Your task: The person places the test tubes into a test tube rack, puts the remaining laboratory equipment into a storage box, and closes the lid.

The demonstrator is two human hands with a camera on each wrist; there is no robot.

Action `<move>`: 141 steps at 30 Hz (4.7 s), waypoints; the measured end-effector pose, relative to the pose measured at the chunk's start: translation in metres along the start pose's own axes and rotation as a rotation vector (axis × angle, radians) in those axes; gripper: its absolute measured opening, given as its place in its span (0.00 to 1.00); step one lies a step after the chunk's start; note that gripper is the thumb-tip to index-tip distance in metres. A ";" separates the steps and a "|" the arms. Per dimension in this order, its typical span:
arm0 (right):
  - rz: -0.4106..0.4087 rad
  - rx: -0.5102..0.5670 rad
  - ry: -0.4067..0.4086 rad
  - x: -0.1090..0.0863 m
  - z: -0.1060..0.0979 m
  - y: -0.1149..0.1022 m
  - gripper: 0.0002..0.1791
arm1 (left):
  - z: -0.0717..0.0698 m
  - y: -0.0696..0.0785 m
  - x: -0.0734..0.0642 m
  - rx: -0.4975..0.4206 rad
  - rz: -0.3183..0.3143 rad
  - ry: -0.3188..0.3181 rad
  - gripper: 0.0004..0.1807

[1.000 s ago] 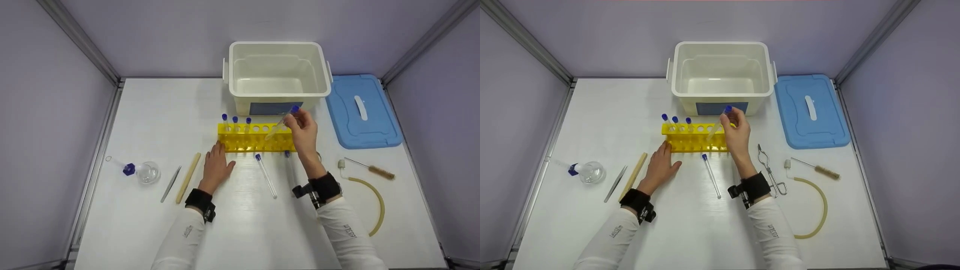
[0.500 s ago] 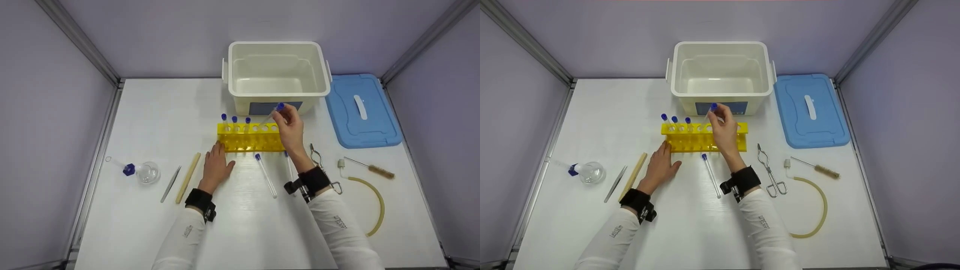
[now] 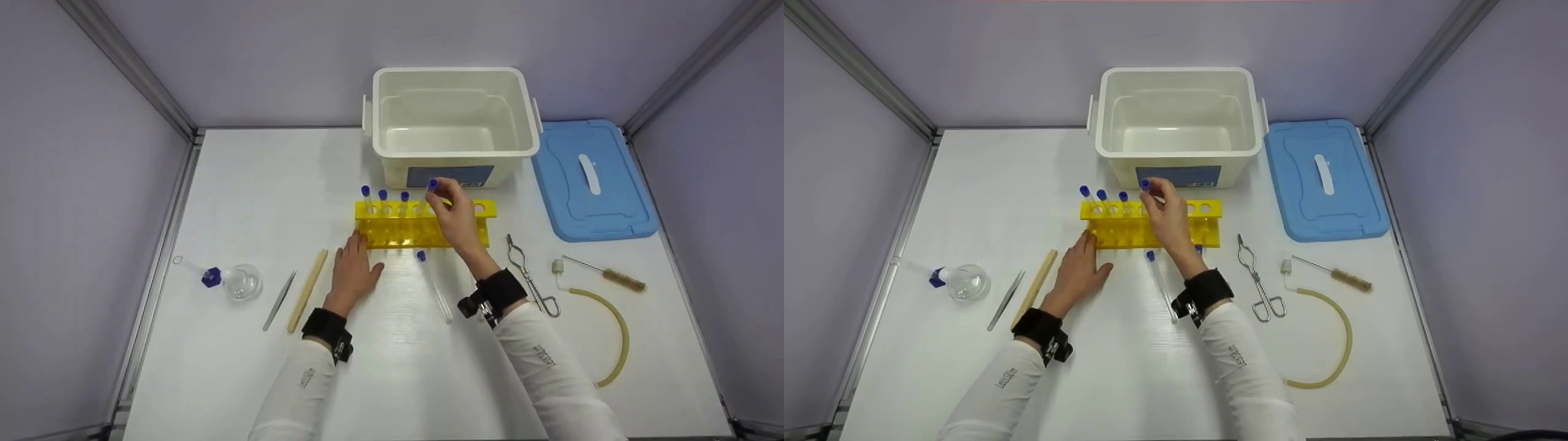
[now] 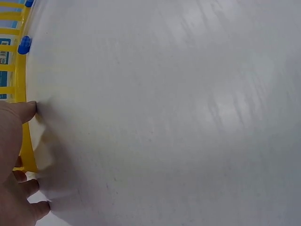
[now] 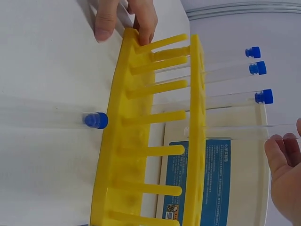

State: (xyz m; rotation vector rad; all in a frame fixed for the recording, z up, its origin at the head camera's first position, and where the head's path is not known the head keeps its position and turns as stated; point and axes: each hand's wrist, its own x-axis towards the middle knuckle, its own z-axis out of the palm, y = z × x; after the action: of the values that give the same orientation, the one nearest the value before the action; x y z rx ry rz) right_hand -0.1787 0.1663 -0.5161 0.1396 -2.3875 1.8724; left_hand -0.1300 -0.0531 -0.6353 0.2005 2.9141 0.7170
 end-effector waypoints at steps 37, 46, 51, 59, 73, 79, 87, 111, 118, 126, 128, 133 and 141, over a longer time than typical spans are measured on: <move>0.127 -0.144 -0.019 0.004 0.011 0.025 0.18 | 0.000 -0.001 0.002 0.020 0.014 -0.005 0.43; 0.155 -0.126 0.036 -0.002 -0.007 0.022 0.18 | 0.002 -0.003 0.002 0.027 0.018 0.017 0.43; 0.146 -0.136 0.028 -0.006 -0.023 0.018 0.18 | 0.003 -0.004 0.003 0.017 0.018 0.021 0.42; 0.094 -0.211 0.021 -0.012 -0.045 0.011 0.17 | 0.002 -0.005 0.003 0.036 0.026 0.038 0.42; 0.138 -0.381 -0.018 -0.035 -0.063 0.022 0.18 | 0.001 -0.005 0.004 0.000 0.003 0.001 0.42; 0.160 -0.423 -0.003 -0.042 -0.067 0.034 0.18 | 0.000 -0.004 0.003 -0.003 0.012 0.017 0.42; 0.254 -0.523 -0.047 -0.052 -0.072 0.057 0.19 | 0.001 -0.005 0.002 -0.010 0.016 0.017 0.42; 0.342 -0.673 -0.134 -0.070 -0.052 0.094 0.25 | 0.002 -0.007 0.003 -0.027 0.005 -0.014 0.43; 0.386 -0.695 -0.101 -0.071 -0.049 0.096 0.26 | 0.002 -0.006 0.004 -0.026 0.002 -0.020 0.42; 0.387 -0.684 -0.076 -0.070 -0.047 0.096 0.28 | 0.001 -0.005 0.002 -0.018 0.017 -0.003 0.42; 0.390 -0.680 -0.072 -0.070 -0.047 0.097 0.28 | 0.001 -0.005 0.002 -0.010 0.016 -0.005 0.42; 0.412 -0.674 -0.059 -0.069 -0.046 0.098 0.27 | 0.000 -0.005 0.003 0.012 0.005 -0.012 0.42; 0.410 -0.680 -0.063 -0.069 -0.046 0.099 0.26 | 0.001 -0.006 0.003 0.019 -0.004 -0.012 0.42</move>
State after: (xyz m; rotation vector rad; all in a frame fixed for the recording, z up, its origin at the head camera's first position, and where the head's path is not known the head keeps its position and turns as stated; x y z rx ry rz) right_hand -0.1230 0.2354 -0.6096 -0.3743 -3.1158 1.0510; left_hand -0.1339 -0.0577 -0.6393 0.2006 2.9102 0.6848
